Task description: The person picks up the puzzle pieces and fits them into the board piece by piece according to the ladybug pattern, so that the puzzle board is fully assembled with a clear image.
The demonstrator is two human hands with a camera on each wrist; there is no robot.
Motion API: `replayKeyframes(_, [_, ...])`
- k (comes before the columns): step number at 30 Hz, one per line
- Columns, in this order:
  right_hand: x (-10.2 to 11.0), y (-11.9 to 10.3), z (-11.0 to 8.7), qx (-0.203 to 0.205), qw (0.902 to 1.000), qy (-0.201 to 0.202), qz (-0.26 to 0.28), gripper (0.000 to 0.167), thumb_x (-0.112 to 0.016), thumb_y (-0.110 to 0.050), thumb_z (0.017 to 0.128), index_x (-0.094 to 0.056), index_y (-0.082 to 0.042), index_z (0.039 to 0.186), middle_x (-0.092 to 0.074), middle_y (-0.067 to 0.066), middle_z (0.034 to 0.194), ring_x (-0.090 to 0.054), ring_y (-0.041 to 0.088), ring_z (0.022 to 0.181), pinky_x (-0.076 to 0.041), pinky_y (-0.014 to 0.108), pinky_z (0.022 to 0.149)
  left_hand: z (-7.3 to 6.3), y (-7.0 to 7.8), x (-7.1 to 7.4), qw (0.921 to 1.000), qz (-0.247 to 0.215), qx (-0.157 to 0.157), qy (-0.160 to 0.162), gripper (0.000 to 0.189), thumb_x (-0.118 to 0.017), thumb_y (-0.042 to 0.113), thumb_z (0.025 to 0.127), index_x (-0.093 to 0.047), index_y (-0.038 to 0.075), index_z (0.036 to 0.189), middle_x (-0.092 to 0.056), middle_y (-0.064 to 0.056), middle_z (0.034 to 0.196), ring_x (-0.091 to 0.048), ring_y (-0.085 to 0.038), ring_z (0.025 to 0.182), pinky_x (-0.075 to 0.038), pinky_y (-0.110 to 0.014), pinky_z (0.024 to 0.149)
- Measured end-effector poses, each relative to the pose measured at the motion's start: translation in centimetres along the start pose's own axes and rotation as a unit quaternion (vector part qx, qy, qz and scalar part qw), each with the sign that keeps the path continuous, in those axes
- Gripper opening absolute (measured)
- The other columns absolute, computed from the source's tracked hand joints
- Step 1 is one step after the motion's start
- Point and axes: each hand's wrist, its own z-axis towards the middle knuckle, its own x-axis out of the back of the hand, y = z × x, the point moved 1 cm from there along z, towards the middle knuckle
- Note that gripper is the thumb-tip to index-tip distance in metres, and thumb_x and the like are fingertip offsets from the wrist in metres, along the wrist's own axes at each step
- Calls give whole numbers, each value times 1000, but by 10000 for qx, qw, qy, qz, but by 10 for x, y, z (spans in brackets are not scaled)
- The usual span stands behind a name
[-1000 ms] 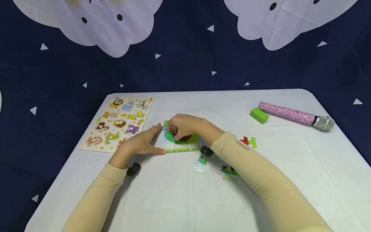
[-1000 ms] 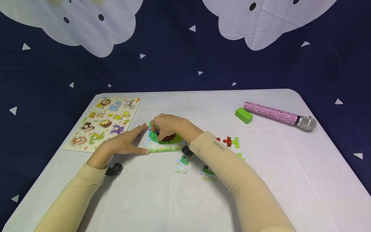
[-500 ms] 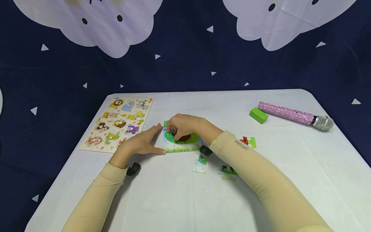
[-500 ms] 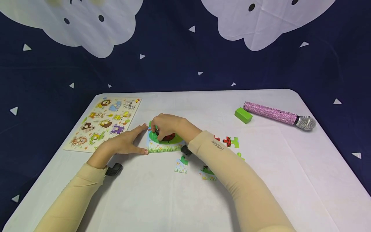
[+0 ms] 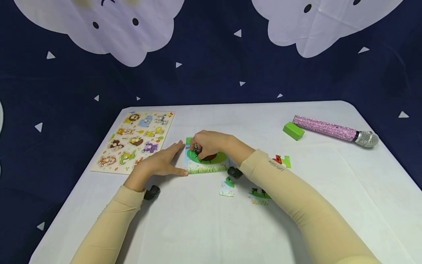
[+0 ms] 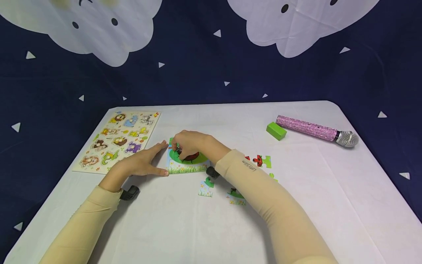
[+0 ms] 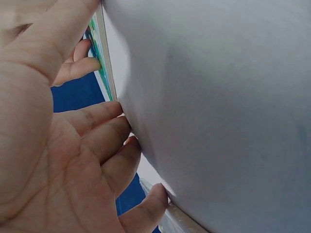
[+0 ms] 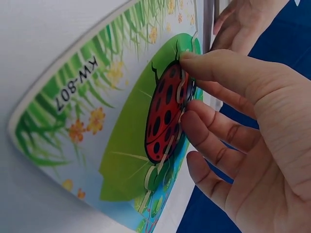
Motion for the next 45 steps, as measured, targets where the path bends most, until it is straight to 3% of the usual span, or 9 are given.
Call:
replayKeyframes(5, [1,0,-2,65,9997,-114,-195,43,-81,-24,98,-72,-13,138,-72,2,95,-57,13,81,-51,26,77,1,0,0,10000,4,3,-22,117,-84,55,89,-18,9,173,-11,-18,181,-17,-43,167,-23,-64,133])
replayKeyframes(12, [7,-2,-11,367,9991,-91,-179,44,-79,-22,100,-70,-11,141,-63,-1,75,-45,9,66,-42,23,67,1,1,0,10000,27,-24,-21,118,-84,55,89,-16,10,174,-10,-18,181,-17,-44,167,-24,-64,133])
replayKeyframes(20, [14,-2,-28,454,9988,23,-192,39,-76,-21,101,-71,-9,139,-72,4,96,-55,11,77,-52,28,80,3,1,1,9996,7,-264,-39,112,-85,51,90,-20,12,173,-9,-18,181,-11,-41,168,-20,-64,134])
replayKeyframes(28, [13,3,-45,407,9989,77,-216,38,-77,-21,100,-73,-9,136,-69,4,94,-52,12,77,-50,28,77,2,-1,-1,9995,-2,-319,-10,110,-85,50,90,-23,12,172,-10,-19,181,-11,-41,168,-19,-64,134])
replayKeyframes(35, [9,6,-63,291,9995,37,-74,38,-77,-23,100,-72,-12,136,-72,2,106,-60,14,83,-55,32,85,1,-1,-1,9994,12,-343,2,110,-86,49,89,-24,13,172,-10,-18,181,-10,-41,168,-18,-64,134])
replayKeyframes(45, [1,8,-89,162,9998,-24,66,40,-77,-28,100,-71,-16,138,-73,-4,103,-63,10,85,-56,33,86,1,-1,-1,9994,-54,-333,23,109,-86,48,90,-24,13,172,-9,-18,181,-9,-42,168,-16,-64,135])
